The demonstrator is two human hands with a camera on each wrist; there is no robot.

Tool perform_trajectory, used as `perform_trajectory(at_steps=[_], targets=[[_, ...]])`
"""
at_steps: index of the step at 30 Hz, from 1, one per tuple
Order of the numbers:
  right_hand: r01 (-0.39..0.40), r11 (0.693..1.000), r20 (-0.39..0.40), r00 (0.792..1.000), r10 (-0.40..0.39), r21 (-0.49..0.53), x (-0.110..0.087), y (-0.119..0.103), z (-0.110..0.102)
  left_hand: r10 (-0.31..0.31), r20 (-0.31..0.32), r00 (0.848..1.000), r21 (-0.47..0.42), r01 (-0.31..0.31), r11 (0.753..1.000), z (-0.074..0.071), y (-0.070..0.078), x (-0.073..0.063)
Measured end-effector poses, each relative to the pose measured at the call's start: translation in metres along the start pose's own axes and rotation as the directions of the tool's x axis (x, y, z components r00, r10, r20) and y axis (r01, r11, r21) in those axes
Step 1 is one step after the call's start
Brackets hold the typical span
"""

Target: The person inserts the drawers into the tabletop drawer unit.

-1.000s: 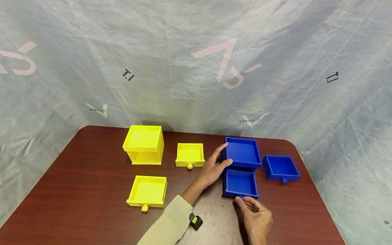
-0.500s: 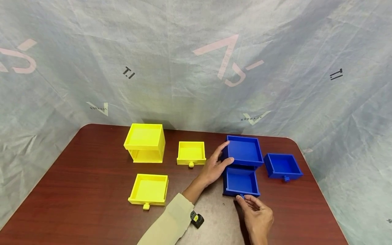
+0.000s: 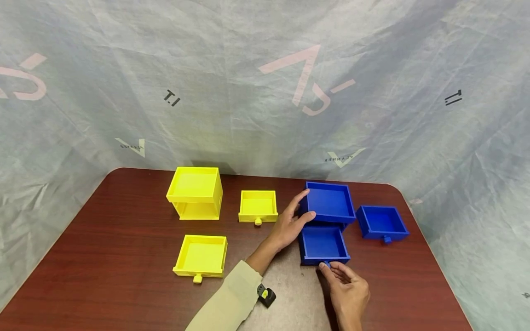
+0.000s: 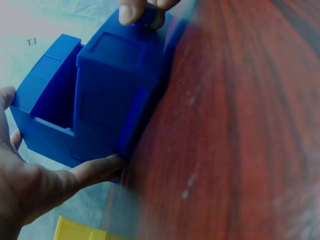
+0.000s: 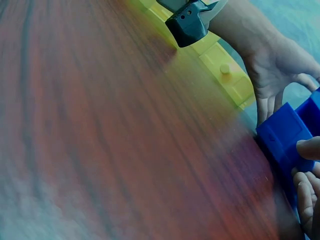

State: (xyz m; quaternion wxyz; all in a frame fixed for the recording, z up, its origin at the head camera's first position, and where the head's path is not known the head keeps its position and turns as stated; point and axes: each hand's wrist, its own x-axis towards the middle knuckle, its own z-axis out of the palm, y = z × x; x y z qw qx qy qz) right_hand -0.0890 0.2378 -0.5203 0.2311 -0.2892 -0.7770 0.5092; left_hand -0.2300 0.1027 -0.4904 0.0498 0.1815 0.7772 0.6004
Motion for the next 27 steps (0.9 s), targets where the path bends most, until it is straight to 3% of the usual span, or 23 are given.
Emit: perform_trajectory(at_steps=[14,27], targets=[[-0.052,0.999,-0.004,0.999,0.052,0.001,0.0014,0.0004,-0.0003,0.002,-0.001,1.000,0.005,-0.002,1.000,0.0001,0.0002,-0.0004],[-0.014,0.997,0.003,1.000,0.014,-0.074,0.0019,-0.0004,0.0019,0.012,-0.008,1.000,0.010,-0.012,1.000,0.0013,-0.0011,0.0001]])
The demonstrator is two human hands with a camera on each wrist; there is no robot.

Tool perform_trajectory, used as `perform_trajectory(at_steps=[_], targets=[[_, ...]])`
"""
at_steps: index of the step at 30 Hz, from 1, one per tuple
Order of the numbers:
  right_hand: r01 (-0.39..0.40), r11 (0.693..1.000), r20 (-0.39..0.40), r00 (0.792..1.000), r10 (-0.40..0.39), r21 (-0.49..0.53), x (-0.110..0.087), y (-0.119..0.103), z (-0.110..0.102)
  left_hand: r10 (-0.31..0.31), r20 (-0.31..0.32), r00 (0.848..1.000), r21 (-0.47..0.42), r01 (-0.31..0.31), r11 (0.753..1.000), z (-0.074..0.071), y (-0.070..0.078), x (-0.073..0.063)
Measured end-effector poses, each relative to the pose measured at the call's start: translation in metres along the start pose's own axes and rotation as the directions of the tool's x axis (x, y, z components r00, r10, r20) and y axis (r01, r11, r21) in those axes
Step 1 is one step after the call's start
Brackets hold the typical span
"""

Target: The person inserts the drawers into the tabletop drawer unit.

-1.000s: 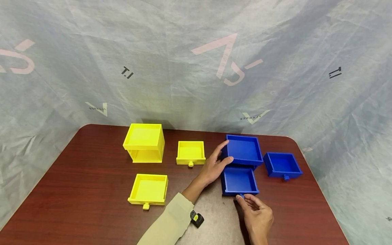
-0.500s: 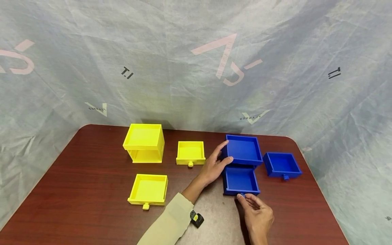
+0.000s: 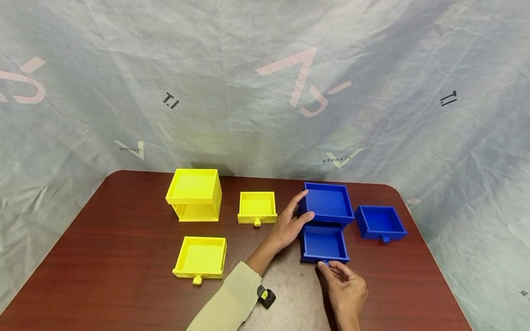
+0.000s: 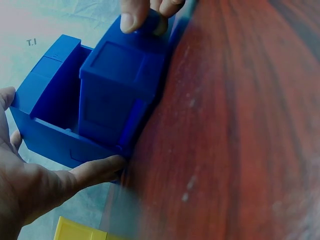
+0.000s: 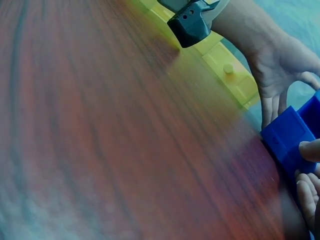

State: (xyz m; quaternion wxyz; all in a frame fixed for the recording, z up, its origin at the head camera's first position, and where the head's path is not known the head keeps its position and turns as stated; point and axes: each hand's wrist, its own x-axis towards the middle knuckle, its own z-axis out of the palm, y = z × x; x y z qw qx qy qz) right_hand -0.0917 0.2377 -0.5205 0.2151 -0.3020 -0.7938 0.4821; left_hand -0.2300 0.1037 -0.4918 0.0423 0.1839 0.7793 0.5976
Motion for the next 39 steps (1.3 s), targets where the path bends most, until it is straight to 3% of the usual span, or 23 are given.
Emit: perform_trajectory(at_steps=[19,31,35,39], targets=[[0.006,1.000,-0.004,1.000,-0.006,-0.026,0.0008,0.0009,0.0001,-0.012,-0.008,1.000,-0.002,0.012,1.000,0.0014,0.0021,-0.0025],[0.105,0.993,-0.016,0.994,-0.106,-0.056,-0.0007,-0.0006,0.0056,-0.005,-0.001,1.000,0.004,0.005,1.000,-0.0003,0.0000,-0.0010],[0.077,0.996,-0.003,0.997,-0.078,-0.045,-0.0002,-0.0019,0.0062,0.003,-0.002,1.000,0.005,-0.003,1.000,-0.0007,0.0006,-0.0010],[-0.005,1.000,0.033,0.999,0.004,0.014,0.0012,-0.0021,0.0067,0.010,-0.002,1.000,0.002,-0.010,1.000,-0.0010,0.0012,-0.0005]])
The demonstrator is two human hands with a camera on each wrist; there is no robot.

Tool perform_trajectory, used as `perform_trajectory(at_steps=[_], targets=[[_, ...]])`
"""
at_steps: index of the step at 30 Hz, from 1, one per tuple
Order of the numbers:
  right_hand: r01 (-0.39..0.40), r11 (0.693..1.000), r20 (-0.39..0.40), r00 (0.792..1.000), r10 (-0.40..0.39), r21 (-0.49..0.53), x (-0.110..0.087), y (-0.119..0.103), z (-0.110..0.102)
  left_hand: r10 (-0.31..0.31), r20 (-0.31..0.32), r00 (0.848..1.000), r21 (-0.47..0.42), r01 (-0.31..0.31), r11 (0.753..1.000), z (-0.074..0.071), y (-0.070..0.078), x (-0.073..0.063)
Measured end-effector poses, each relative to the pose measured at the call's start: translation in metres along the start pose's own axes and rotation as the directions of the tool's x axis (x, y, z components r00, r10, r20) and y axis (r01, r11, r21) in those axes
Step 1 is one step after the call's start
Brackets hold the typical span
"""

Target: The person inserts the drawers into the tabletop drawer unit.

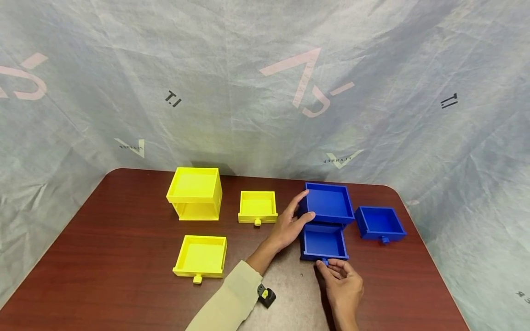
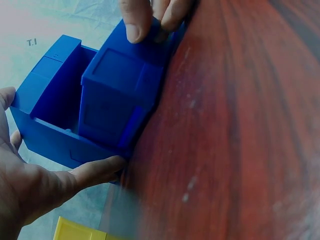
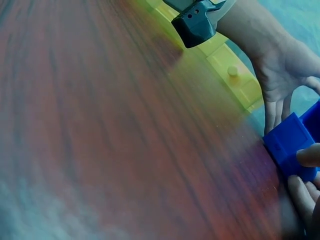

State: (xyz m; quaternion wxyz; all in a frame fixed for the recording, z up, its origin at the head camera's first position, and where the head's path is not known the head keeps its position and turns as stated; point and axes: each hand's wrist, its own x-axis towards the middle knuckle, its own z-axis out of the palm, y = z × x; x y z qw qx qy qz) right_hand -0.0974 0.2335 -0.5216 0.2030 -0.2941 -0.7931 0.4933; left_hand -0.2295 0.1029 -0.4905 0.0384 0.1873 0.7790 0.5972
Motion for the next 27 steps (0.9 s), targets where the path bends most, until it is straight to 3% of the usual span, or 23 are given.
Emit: perform_trajectory(at_steps=[5,27], targets=[[-0.062,0.997,0.020,0.998,0.061,0.051,0.0008,0.0002,0.0011,-0.003,0.002,1.000,0.003,0.003,1.000,0.0002,-0.0002,0.0005],[-0.033,0.990,0.025,0.999,0.030,0.138,0.0061,0.0017,0.0046,-0.005,0.001,1.000,-0.012,0.005,1.000,-0.0008,0.0017,-0.0001]])
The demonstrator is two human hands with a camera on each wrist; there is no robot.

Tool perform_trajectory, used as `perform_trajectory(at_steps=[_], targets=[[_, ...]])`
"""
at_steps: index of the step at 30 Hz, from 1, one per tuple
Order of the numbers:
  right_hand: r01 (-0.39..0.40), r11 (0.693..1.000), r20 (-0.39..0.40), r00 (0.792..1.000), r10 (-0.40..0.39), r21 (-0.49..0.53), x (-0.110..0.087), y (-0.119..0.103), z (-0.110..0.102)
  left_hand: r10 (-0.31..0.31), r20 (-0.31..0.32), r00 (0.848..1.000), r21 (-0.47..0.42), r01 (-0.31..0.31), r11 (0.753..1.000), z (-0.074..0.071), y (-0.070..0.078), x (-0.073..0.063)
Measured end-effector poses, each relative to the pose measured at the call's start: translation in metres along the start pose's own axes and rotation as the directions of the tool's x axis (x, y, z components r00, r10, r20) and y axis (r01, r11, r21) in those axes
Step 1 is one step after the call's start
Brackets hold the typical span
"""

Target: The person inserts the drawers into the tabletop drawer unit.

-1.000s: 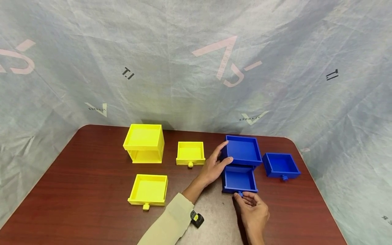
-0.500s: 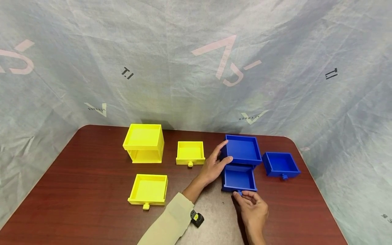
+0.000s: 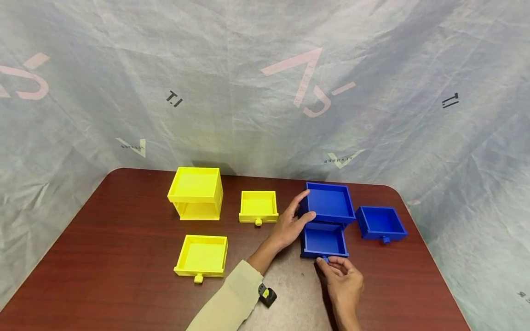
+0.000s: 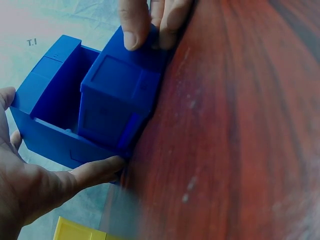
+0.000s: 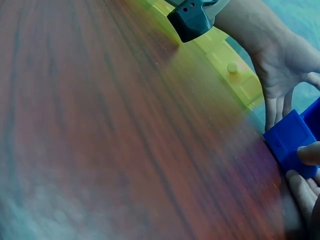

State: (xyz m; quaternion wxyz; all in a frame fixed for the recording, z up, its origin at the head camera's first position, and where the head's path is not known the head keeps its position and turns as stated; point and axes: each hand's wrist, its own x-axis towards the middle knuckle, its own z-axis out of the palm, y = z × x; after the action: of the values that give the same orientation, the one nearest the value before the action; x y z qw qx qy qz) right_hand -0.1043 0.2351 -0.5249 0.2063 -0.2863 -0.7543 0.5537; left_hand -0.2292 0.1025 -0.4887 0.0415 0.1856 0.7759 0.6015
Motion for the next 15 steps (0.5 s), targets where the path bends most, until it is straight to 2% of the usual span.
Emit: perform_trajectory(at_steps=[15], targets=[[-0.021,1.000,0.009,1.000,0.021,0.003,0.0005,-0.0027,0.0020,-0.001,0.000,1.000,-0.007,0.001,1.000,0.0001,0.0007,-0.0004]])
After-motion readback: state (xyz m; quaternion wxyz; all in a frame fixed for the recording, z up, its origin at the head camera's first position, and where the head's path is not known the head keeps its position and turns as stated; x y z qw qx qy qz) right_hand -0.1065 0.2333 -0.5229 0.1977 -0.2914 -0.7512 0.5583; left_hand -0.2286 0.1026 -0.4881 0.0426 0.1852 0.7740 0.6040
